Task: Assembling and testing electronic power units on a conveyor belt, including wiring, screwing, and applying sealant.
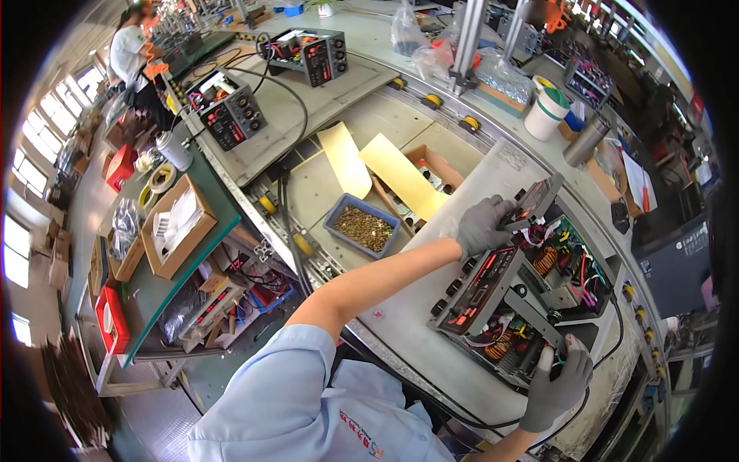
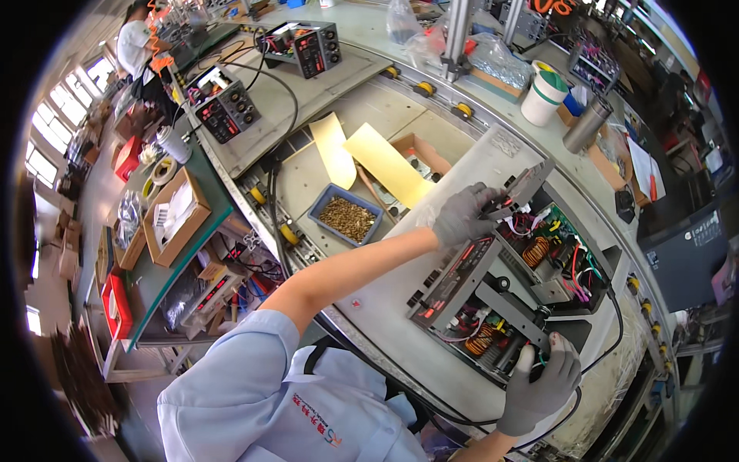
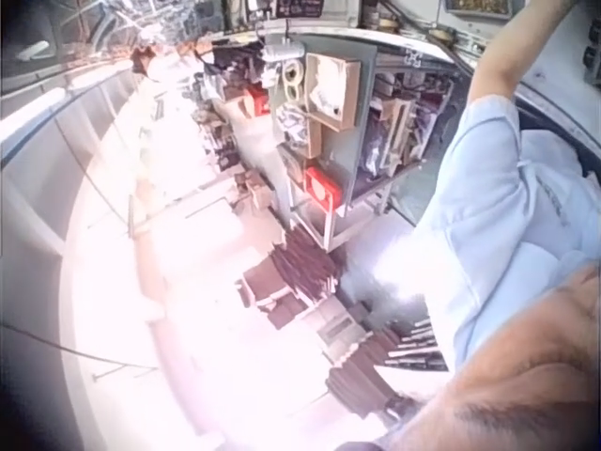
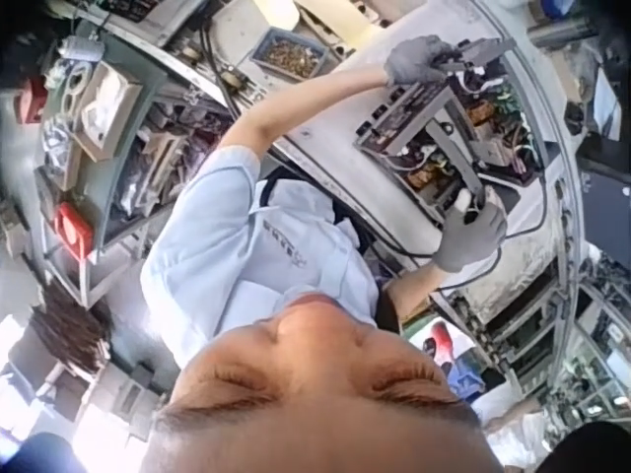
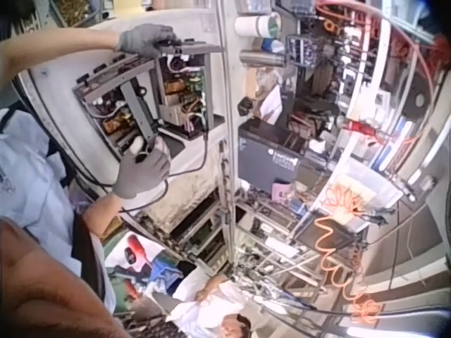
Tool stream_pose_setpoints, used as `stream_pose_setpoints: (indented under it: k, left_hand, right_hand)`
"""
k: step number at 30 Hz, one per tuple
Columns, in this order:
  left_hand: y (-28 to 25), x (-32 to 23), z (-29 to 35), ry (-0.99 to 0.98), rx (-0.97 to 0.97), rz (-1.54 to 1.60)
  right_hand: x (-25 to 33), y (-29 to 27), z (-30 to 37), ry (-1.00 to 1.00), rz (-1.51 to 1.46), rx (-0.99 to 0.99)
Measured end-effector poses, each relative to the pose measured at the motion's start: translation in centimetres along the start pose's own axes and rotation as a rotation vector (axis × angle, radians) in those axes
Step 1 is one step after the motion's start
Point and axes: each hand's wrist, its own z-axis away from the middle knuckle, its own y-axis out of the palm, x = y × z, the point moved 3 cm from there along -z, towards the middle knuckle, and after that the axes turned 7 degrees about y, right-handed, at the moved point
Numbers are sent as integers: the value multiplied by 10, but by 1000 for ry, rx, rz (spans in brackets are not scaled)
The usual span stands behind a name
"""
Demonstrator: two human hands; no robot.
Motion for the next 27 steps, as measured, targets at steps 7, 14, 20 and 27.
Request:
stream_pose_setpoints:
  k: [7, 14, 20, 27]
  left_hand:
    - [-109, -9, 87, 2, 77, -96]
    - [-293, 0, 185, -314, -327, -566]
    - [-433, -19, 270, -621, -563, -1107]
    - [-501, 39, 305, -977, -20, -1170]
  right_hand:
    - [3, -6, 8, 6, -14, 34]
    - [3, -23, 10, -75, 70, -40]
    - [21, -30, 4, -115, -3, -57]
    - [22, -27, 4, -93, 33, -48]
